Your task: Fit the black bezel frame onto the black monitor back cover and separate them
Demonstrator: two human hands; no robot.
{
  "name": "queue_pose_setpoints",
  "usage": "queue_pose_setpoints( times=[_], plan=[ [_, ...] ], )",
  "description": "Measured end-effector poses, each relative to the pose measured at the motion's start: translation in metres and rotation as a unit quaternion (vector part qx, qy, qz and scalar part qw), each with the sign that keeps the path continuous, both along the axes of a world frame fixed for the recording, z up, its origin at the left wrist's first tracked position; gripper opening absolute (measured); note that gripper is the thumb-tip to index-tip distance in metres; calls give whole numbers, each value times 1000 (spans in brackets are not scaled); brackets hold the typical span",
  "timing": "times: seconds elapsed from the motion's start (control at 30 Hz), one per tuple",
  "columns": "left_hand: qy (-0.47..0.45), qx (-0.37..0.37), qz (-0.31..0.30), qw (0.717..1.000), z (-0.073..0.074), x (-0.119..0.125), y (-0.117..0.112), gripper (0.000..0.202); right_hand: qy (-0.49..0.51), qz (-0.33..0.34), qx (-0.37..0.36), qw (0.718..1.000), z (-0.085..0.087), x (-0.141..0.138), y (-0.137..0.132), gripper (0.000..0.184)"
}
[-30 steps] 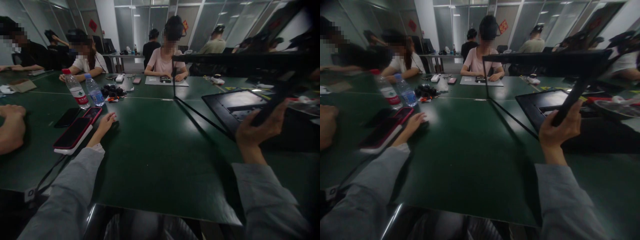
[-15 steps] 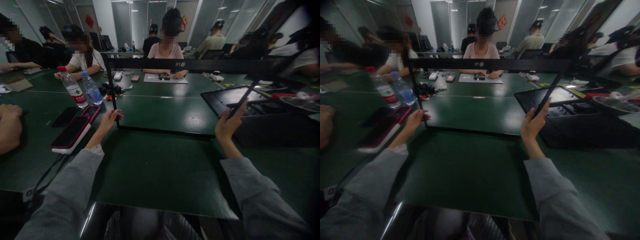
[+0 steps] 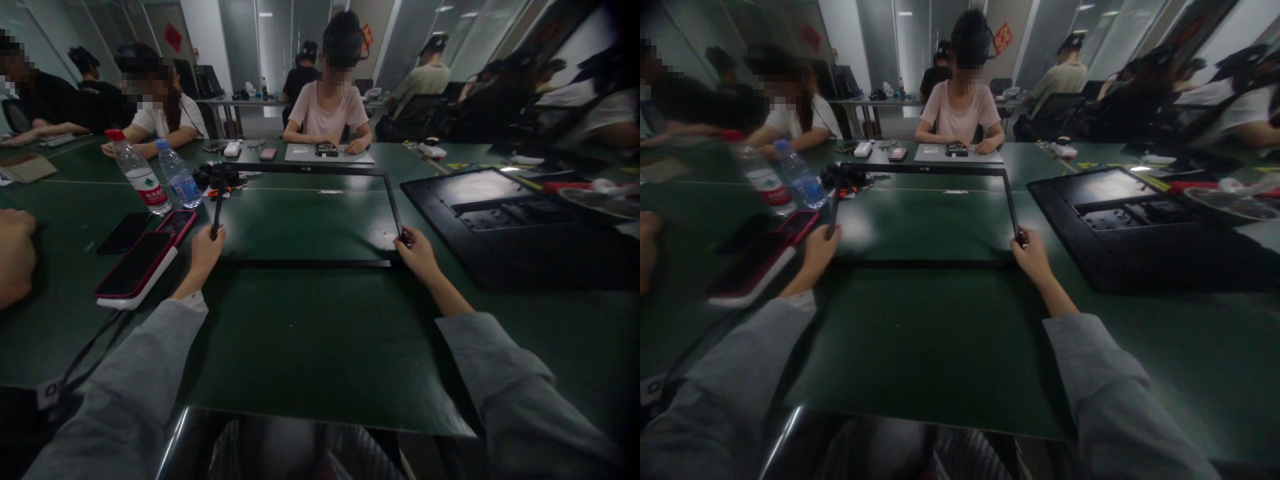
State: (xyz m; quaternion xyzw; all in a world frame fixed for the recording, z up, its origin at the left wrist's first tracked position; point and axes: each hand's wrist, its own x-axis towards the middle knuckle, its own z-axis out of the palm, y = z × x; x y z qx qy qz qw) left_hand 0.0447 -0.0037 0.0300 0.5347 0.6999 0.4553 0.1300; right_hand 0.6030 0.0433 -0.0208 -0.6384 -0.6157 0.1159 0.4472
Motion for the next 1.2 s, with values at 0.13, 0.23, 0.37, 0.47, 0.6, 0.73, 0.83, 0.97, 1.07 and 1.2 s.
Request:
queue_pose_setpoints(
  times=[0.13, 0.23, 0.37, 0.47, 0.6, 0.73, 0.83, 0.97, 1.07, 1.2],
  plan=[
    [146, -58, 22, 987, -2, -1, -4, 35, -57, -6, 8, 998, 0, -1, -4, 47],
    [187, -83, 15, 979, -5, 0, -6, 36, -84, -29, -3, 996, -1, 0, -1, 44],
    [197, -104, 7, 975, -9, 1, -6, 44, -105, -33, -17, 994, -3, 2, 2, 42],
    [192, -105, 8, 976, -11, 2, -5, 46, -104, -34, -23, 994, -4, 3, 2, 43],
    [192, -110, 7, 975, -13, 1, -4, 47, -114, -28, -22, 993, -5, 4, 2, 43],
    [214, -134, -3, 968, -12, 3, -5, 51, -131, -29, -27, 991, -4, 5, 4, 42],
    [218, -127, -1, 968, -11, 5, -6, 48, -131, -23, -19, 991, -2, 4, 3, 43],
    [207, -110, 9, 972, -12, 6, -6, 41, -107, -23, -19, 994, 1, 2, -1, 43],
    [196, -110, 13, 974, -12, 6, -6, 41, -76, -19, -17, 997, 4, 0, -5, 48],
    [183, -106, 8, 977, -12, 4, -5, 41, -62, 0, -21, 998, 4, -2, -8, 54]
  ],
)
